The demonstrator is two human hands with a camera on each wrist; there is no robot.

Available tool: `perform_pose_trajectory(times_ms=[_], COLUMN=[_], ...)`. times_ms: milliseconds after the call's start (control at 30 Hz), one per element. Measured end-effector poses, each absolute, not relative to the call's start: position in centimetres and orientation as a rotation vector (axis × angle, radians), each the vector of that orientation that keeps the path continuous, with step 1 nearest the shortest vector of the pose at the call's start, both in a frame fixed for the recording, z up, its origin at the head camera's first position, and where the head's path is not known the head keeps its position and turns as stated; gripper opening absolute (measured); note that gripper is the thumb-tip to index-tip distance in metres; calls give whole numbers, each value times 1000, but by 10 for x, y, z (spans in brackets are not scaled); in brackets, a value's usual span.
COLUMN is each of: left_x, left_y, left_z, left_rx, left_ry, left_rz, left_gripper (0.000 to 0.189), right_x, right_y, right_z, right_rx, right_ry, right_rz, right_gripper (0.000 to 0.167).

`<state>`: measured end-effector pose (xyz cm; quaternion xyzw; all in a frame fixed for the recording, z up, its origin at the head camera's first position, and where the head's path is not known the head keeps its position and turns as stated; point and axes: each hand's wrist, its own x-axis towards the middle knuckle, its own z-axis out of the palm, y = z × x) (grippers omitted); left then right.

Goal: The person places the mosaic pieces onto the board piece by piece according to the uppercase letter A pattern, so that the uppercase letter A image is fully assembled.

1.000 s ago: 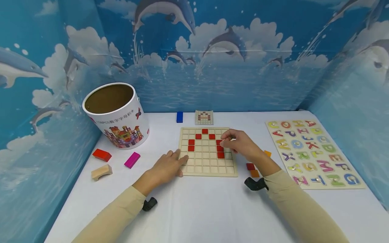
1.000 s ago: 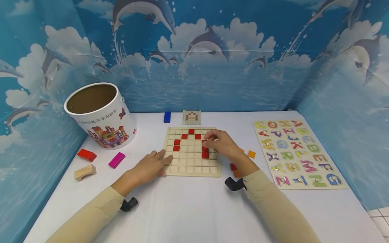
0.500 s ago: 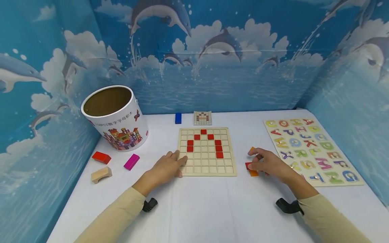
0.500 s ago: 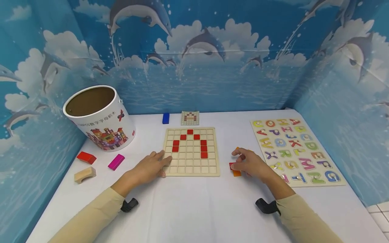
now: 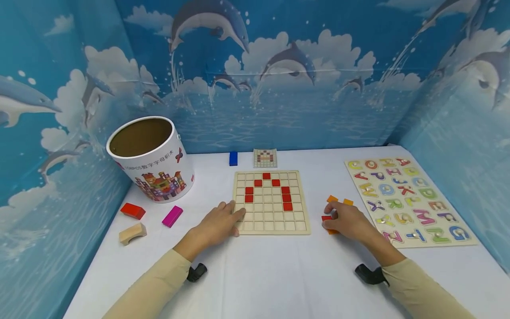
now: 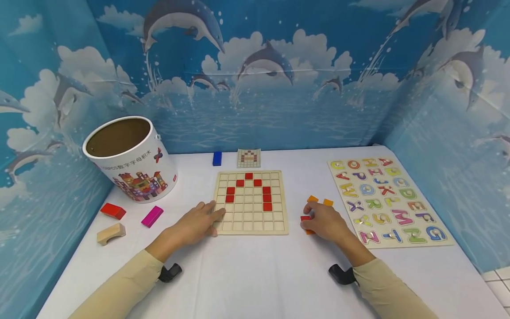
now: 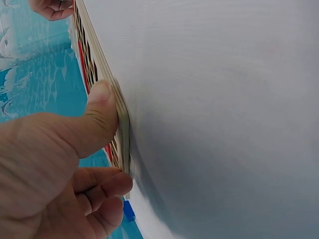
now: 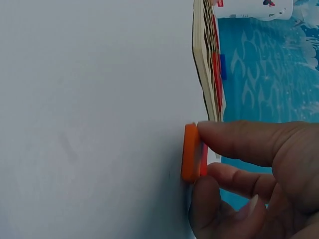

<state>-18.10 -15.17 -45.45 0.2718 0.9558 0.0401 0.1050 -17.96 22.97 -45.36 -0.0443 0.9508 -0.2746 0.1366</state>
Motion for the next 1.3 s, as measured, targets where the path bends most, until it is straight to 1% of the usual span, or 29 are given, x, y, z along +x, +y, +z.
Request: perform_pose_trajectory(times_ms=[267, 633, 800, 967, 1133, 1300], left_x=[-181, -181, -181, -182, -182, -181], left_y=[-152, -153, -152, -151, -151, -151], left_z=[-454, -455, -455, -452, -451, -452], left_rx=[805, 800, 798, 787, 792, 799], left_ry=[2810, 2813, 2798, 2799, 2809, 2820], left_rz=[130, 135, 136, 124, 104, 86], left_gripper=[70, 69, 69, 69, 69, 69], right_x=[-183, -184, -188, -201, -217, -229], right_y=[221, 221, 229, 231, 210, 166], right_z=[-456, -459, -461, -457, -450, -453], right_rx=[-144, -158, -194, -139, -135, -226], right_ry=[2761, 2749, 2685, 2521, 2355, 2197], right_rz=[-790, -850, -968, -1217, -1443, -1596], right_gripper=[32, 27, 27, 34, 40, 44])
